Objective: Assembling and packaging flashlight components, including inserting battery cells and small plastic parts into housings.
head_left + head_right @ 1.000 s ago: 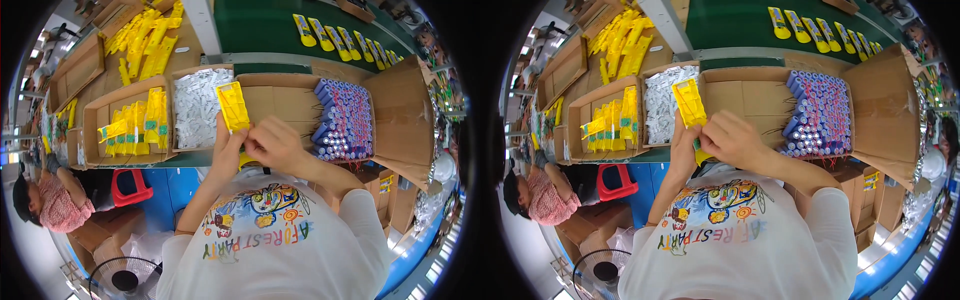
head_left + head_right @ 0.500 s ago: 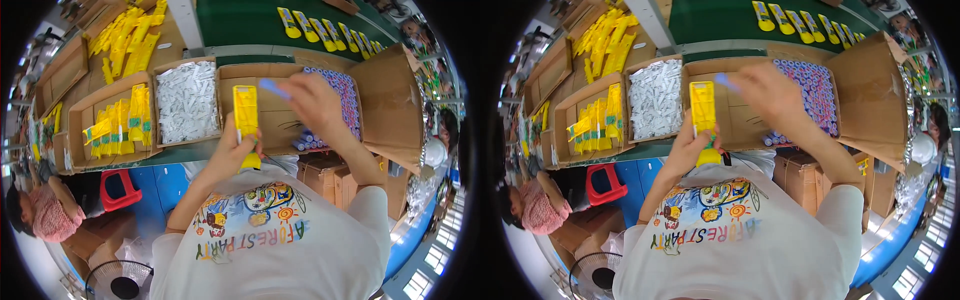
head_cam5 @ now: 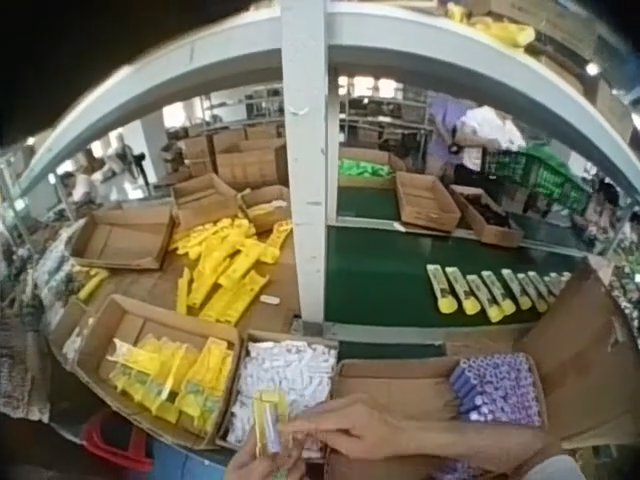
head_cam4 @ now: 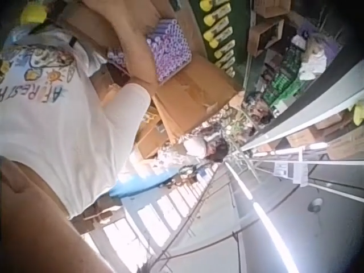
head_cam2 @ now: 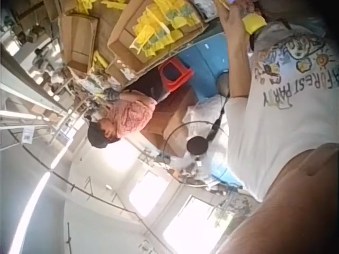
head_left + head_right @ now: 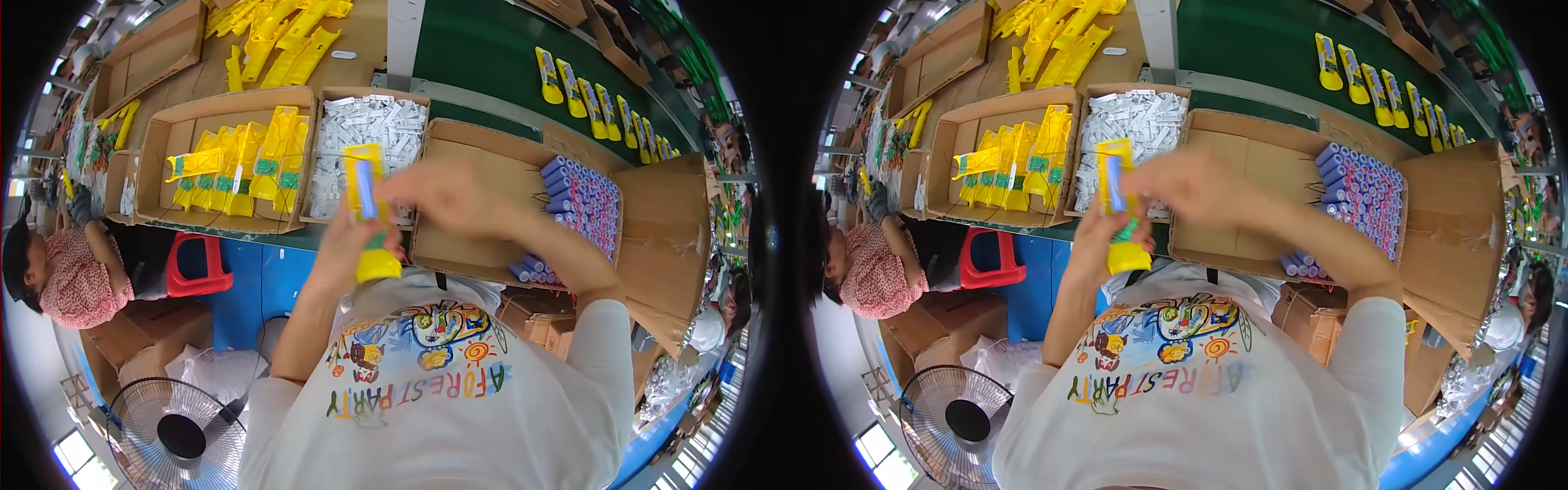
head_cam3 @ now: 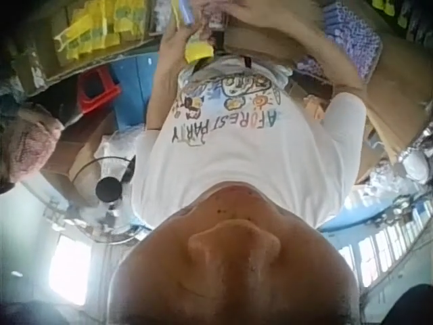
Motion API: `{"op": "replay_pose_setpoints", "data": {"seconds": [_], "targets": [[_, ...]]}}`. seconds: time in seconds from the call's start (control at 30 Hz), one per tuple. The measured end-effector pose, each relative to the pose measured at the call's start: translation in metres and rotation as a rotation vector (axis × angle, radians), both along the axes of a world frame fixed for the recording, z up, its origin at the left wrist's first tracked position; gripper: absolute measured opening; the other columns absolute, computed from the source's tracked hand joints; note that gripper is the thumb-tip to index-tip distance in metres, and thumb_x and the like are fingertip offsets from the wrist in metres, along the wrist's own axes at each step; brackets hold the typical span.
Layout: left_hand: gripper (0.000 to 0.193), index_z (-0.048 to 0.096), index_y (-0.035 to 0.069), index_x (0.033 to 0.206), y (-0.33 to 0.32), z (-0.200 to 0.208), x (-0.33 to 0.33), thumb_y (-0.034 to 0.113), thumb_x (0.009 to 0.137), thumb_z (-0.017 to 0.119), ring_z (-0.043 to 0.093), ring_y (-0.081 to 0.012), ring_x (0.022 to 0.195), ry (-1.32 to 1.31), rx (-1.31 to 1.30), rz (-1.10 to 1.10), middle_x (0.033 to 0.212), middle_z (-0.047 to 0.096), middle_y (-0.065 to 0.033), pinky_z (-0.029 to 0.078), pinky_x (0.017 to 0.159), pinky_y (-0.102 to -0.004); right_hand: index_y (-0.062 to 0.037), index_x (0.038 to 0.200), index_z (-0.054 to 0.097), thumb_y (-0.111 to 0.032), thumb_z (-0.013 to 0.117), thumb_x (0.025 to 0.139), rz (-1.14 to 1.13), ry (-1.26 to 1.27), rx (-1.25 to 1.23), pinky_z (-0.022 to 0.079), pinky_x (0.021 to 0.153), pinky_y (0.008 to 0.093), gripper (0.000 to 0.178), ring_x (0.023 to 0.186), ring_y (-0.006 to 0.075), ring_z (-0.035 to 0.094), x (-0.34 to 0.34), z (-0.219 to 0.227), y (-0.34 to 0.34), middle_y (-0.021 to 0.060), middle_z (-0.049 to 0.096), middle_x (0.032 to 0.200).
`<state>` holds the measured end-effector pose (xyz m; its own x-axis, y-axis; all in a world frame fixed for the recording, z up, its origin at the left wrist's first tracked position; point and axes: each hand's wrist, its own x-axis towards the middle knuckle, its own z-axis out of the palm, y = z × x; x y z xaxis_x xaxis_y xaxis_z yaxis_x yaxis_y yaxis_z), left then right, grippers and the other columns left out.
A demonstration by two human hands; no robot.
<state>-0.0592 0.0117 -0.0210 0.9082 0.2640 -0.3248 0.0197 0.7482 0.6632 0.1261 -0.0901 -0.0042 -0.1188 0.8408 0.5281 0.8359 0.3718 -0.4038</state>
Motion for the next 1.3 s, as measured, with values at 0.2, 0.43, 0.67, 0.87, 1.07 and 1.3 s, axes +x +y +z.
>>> {"op": "replay_pose_setpoints", "data": {"seconds": [0.2, 0.43, 0.67, 0.87, 1.07, 1.3], "targets": [[0.044, 0.040, 0.012, 0.126, 0.015, 0.007, -0.013, 0.012, 0.083, 0.049, 0.055, -0.0218, 0.082, -0.202, -0.127, 0.217, 0.106, 0.050, -0.0112, 0.054, 0.075, -0.0415, -0.0086, 0.090, 0.067, -0.007, 0.068, 0.076, -0.004, -0.166, -0.375, 0.048, 0.070, 0.0369, 0.014, 0.079, 0.0253, 0.062, 0.037, -0.020, 0.039, 0.0070, 0.063, 0.100], [0.037, 0.033, 0.009, 0.129, -0.006, 0.008, 0.001, 0.019, 0.096, 0.045, 0.064, -0.0301, 0.091, 0.065, 0.204, 0.243, 0.102, 0.058, -0.0144, 0.055, 0.078, -0.0433, -0.0064, 0.088, 0.068, -0.010, 0.070, 0.078, -0.109, 0.108, -0.200, 0.049, 0.068, 0.0314, 0.012, 0.075, 0.0213, 0.064, 0.026, -0.002, 0.028, 0.0077, 0.066, 0.084], [0.037, 0.029, 0.008, 0.129, -0.014, 0.016, 0.008, 0.020, 0.099, 0.046, 0.066, -0.0226, 0.081, 0.065, 0.305, 0.016, 0.101, 0.059, -0.0154, 0.053, 0.065, -0.0292, -0.0052, 0.104, 0.069, -0.012, 0.072, 0.081, -0.195, 1.147, -0.375, 0.050, 0.065, 0.0221, 0.023, 0.075, 0.0069, 0.062, 0.029, 0.011, 0.030, 0.0067, 0.070, 0.091], [0.038, 0.029, 0.010, 0.132, -0.018, 0.017, 0.007, 0.022, 0.099, 0.044, 0.064, -0.0208, 0.067, 0.022, 0.291, -0.024, 0.095, 0.058, -0.0148, 0.052, 0.058, -0.0303, -0.0038, 0.070, 0.058, -0.018, 0.078, 0.078, -0.370, 0.503, -0.117, 0.039, 0.053, 0.0213, 0.025, 0.061, 0.0041, 0.046, 0.014, 0.013, 0.023, -0.0012, 0.049, 0.065], [0.033, 0.031, 0.008, 0.125, -0.015, 0.015, 0.014, 0.022, 0.099, 0.045, 0.060, -0.0153, 0.063, -0.032, 0.390, -0.066, 0.091, 0.056, -0.0100, 0.049, 0.058, -0.0263, -0.0046, 0.063, 0.048, -0.021, 0.074, 0.081, -0.405, 0.664, -0.386, 0.026, 0.047, 0.0218, 0.036, 0.055, 0.0031, 0.033, 0.011, 0.024, 0.018, -0.0040, 0.041, 0.058], [0.041, 0.032, 0.005, 0.132, -0.017, 0.016, 0.025, 0.023, 0.098, 0.048, 0.063, -0.0173, 0.081, -0.103, 0.234, -0.189, 0.109, 0.056, -0.0118, 0.051, 0.073, -0.0292, -0.0013, 0.101, 0.065, -0.015, 0.061, 0.090, -0.176, 0.669, -0.549, 0.050, 0.070, 0.0219, 0.018, 0.082, 0.0073, 0.060, 0.039, 0.032, 0.017, 0.0029, 0.064, 0.090]]}}
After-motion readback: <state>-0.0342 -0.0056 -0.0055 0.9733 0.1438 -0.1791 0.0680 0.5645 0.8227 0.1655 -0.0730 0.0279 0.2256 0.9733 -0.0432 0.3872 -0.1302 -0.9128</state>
